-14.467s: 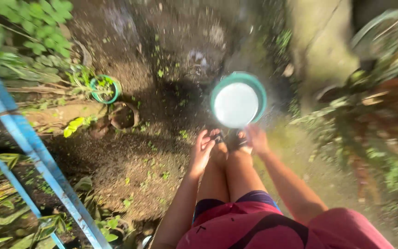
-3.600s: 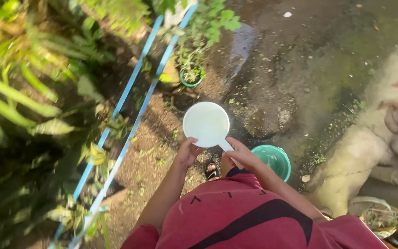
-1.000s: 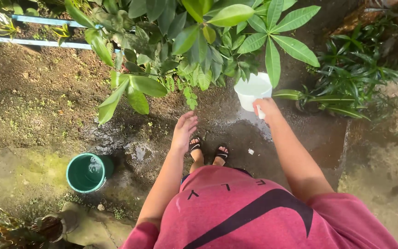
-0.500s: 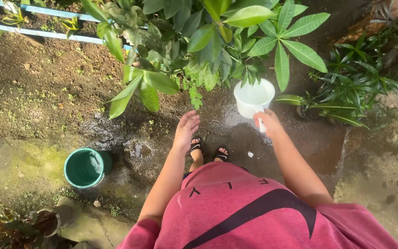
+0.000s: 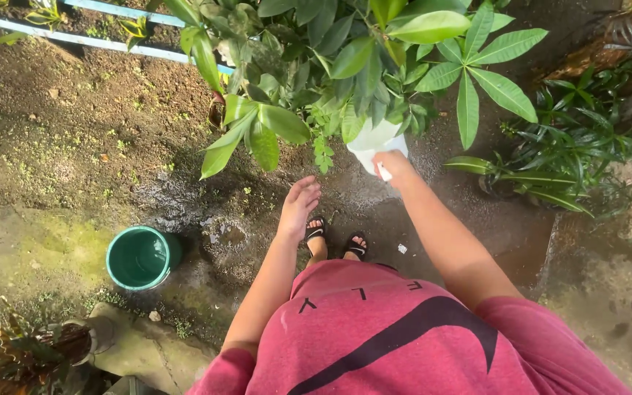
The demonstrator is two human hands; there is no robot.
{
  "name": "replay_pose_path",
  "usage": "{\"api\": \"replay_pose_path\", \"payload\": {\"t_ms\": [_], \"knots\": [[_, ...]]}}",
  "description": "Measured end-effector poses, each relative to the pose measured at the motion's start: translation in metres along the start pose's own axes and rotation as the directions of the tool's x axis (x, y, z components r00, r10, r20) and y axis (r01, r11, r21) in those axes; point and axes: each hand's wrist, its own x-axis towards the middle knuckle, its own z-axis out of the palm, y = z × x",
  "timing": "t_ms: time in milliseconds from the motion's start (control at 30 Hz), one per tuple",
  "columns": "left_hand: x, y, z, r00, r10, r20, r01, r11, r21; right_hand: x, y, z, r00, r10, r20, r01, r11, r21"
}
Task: Watering various potted and ground plants using a bucket and dipper.
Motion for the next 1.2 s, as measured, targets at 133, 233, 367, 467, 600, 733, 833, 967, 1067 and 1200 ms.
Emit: {"api": "replay_pose_path", "payload": {"t_ms": [133,233,367,467,600,733,833,967,1067,1200], "knots": [[0.001,-0.003,-0.01,1.0,0.015,-0.012,-0.015,1.0,-0.007,-0.023,-0.019,0.004,0.997,-0.072,0.011,0.07,0.992,0.105],[0.001,-0.004,-0.016,1.0,0.029,-0.012,-0.029,0.999,-0.016,-0.037,-0.012,-0.009,0.999,-0.041,-0.018,0.044,0.981,0.19],[0.002,0.0,-0.019,1.0,0.023,-0.016,-0.023,1.0,-0.009,-0.054,0.016,-0.026,1.0,-0.026,-0.005,0.026,0.949,0.313],[0.0,0.001,-0.022,1.0,0.015,-0.019,-0.015,1.0,-0.007,-0.076,0.031,-0.026,0.997,0.071,-0.023,-0.059,0.943,0.329],[-0.001,0.002,-0.027,1.0,0.015,-0.02,-0.015,1.0,-0.007,-0.082,0.038,-0.014,0.981,0.195,-0.02,-0.177,0.926,0.334],[-0.004,0.005,-0.03,1.0,0.014,-0.021,-0.014,1.0,-0.019,-0.033,0.029,0.009,0.972,0.229,-0.058,-0.193,0.912,0.363],[-0.004,0.009,-0.028,1.0,0.007,-0.027,-0.007,1.0,0.002,0.006,0.02,0.018,0.996,0.074,0.047,-0.082,0.976,0.2],[-0.004,0.009,-0.029,1.0,0.01,-0.02,-0.01,1.0,0.007,-0.013,-0.018,0.04,0.999,0.035,-0.031,-0.034,0.999,0.04],[-0.004,0.008,-0.029,1.0,0.005,-0.024,-0.005,1.0,0.019,-0.024,-0.015,0.033,0.999,-0.029,-0.034,0.036,0.972,0.233],[-0.003,0.006,-0.031,1.0,0.008,-0.028,-0.007,1.0,0.022,-0.052,-0.002,0.016,1.0,0.007,-0.028,0.006,0.905,0.425]]}}
